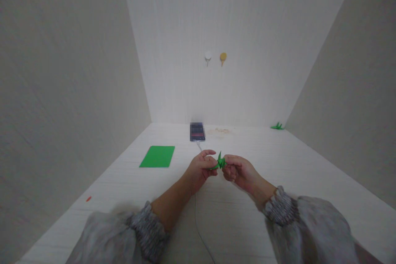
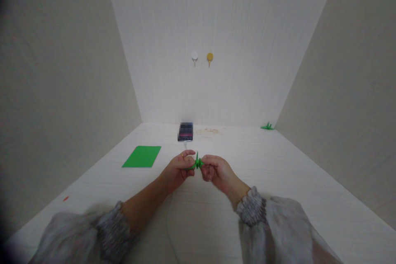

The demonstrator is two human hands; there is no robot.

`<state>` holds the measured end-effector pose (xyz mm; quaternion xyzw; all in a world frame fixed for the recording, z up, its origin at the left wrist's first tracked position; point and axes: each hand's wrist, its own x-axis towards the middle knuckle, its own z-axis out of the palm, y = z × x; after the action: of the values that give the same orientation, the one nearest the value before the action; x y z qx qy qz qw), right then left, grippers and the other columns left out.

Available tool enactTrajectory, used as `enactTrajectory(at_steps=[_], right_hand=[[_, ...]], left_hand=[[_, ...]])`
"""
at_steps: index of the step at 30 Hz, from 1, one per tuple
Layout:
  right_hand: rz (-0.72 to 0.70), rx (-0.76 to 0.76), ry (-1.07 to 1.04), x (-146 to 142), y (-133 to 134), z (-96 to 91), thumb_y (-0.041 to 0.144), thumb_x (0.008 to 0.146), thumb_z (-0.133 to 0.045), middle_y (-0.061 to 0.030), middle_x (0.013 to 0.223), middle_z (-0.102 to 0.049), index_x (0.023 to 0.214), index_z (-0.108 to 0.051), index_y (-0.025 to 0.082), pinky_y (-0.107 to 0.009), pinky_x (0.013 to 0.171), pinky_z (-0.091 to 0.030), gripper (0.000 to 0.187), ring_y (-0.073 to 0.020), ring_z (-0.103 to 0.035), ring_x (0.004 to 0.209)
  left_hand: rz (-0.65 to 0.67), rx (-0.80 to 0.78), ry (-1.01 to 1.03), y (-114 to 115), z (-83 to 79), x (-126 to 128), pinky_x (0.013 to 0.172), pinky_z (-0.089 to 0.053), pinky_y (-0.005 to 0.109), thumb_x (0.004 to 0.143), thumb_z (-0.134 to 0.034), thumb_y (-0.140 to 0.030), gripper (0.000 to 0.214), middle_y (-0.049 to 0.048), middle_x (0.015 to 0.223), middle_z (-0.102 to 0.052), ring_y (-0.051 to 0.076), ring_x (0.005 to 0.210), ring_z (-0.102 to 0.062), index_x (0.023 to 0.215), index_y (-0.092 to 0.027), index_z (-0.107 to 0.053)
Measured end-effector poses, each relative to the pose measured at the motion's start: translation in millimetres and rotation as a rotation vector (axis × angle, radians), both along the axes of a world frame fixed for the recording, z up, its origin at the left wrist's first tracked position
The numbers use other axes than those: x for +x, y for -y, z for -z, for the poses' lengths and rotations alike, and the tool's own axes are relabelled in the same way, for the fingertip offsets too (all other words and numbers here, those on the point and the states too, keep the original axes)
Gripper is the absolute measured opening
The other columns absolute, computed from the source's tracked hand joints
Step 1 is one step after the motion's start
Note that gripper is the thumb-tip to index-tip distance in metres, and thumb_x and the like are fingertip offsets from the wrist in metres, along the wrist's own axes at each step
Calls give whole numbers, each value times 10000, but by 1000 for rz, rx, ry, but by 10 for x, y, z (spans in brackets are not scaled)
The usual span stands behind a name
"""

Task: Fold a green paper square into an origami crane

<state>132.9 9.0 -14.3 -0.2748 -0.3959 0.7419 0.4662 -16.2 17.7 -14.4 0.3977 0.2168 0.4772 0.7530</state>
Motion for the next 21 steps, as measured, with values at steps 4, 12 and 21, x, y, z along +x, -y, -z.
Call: enactTrajectory(at_steps=[4, 12, 21], right_hand=[[-20, -6, -30, -4, 3, -9, 195, 658, -562, 35, 391, -499, 530, -496, 142, -198, 354, -176, 154, -40, -342, 284], [-51, -35, -54, -9, 2, -24, 196, 644, -554, 42, 375, -479, 519, -490, 147, -196, 326, -141, 149, -34, -302, 269], [-19, -18, -58, -10, 2, -24, 255, 677, -551, 45, 377, -454, 480, -474, 153, -207, 352, -182, 234, -41, -302, 296]], left_hand=[[12, 11, 29, -7, 3, 1, 444, -400, 181, 562, -687, -109, 406, -72, 528, -478, 48, 429, -453, 888, -132, -446], [35, 44, 65, -26, 27, -11, 448, -375, 175, 572, -683, -112, 404, -78, 518, -479, 46, 414, -456, 886, -149, -433], [-8, 14, 78, -11, -10, -18, 457, -343, 174, 551, -712, -136, 411, -81, 519, -445, 38, 433, -427, 860, -150, -442]])
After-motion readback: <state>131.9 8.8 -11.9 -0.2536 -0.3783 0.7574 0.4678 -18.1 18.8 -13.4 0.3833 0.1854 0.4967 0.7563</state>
